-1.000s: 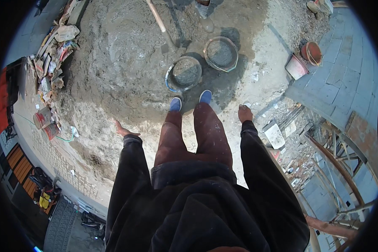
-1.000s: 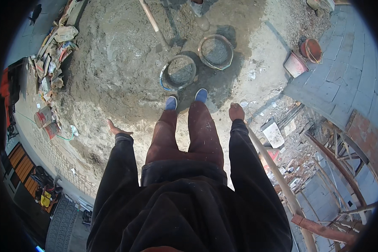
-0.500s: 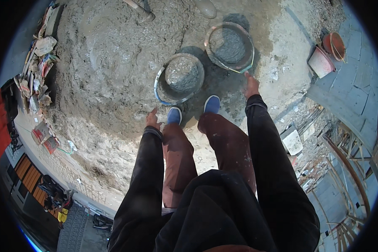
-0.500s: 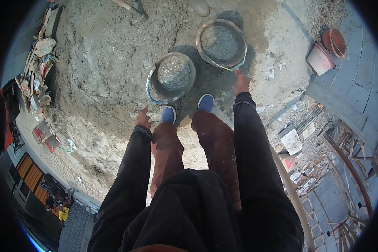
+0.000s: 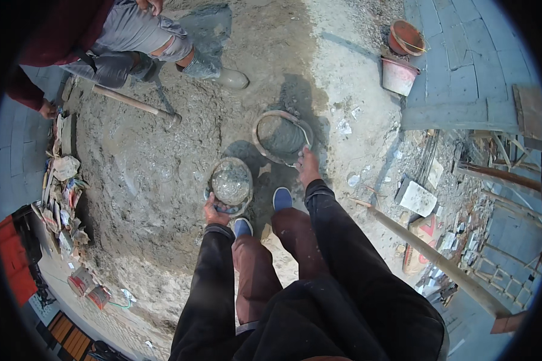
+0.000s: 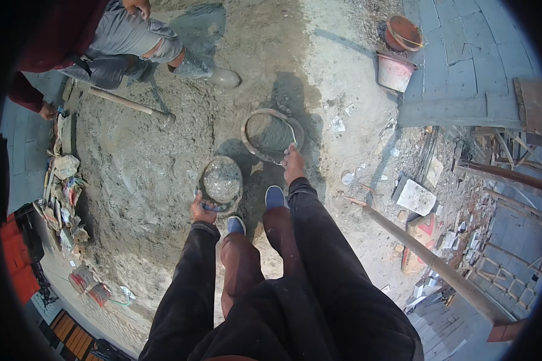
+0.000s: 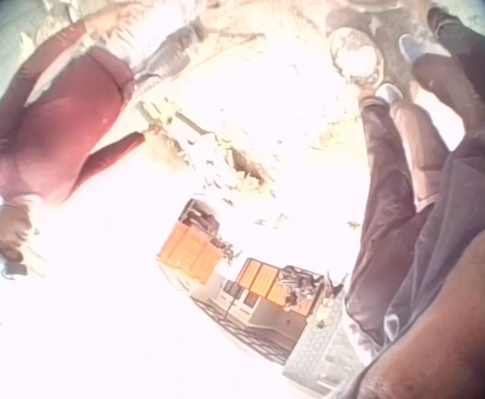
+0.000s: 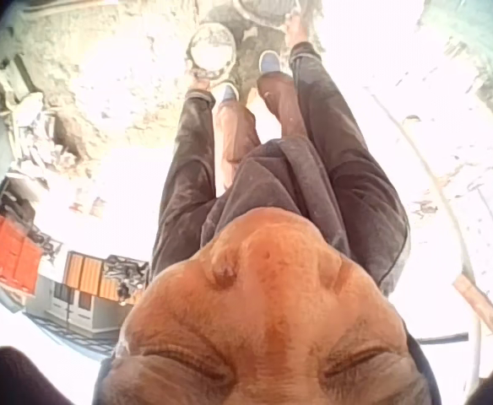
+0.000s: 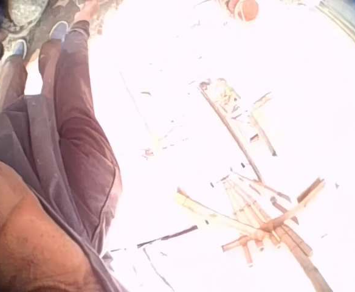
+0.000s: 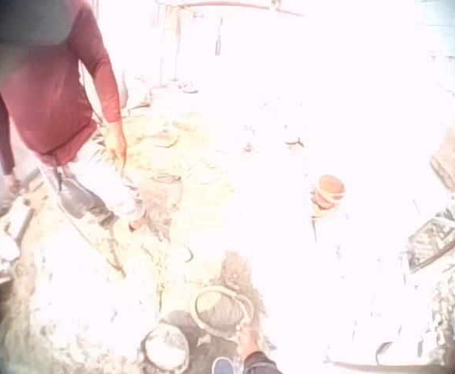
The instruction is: The person hands a bucket filled with cement up to a worker on a ladder, then walks across the construction site carrying empty buckets to a mixing area. The person then carries the refilled buckets back across the construction site.
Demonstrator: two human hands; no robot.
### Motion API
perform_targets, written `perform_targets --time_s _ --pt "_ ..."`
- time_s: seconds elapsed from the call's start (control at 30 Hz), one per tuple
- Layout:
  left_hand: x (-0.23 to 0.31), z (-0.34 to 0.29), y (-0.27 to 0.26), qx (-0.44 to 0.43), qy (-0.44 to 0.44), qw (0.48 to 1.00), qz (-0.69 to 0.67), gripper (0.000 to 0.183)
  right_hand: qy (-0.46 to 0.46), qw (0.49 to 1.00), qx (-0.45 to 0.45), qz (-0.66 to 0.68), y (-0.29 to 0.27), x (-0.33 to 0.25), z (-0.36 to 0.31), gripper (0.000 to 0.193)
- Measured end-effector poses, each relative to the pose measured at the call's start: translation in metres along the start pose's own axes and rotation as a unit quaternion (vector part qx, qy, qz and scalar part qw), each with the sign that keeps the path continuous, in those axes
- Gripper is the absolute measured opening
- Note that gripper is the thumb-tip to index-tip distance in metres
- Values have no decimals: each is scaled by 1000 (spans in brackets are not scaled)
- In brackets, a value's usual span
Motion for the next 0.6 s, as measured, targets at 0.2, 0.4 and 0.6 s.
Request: perform_targets --time_s 0.2,0.4,0.6 --pt "28 -81 -12 102 1 993 61 27 46 998 29 24 -136 -4 -115 30" --pt "53 -198 -14 91 -2 983 161 21 4 972 227 -61 -280 20 -262 24" --pt "100 -250 -25 -1 -62 908 414 35 -83 833 368 -405 -445 74 -414 34"
Point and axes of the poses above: each hand's wrist, its own z-axis towards the middle knuckle, its own y-axis out of the palm, x = y × z, the point moved 6 cm from there along z, towards the middle knuckle, and after that the axes turned 6 degrees about -x, right-handed, at the moved point
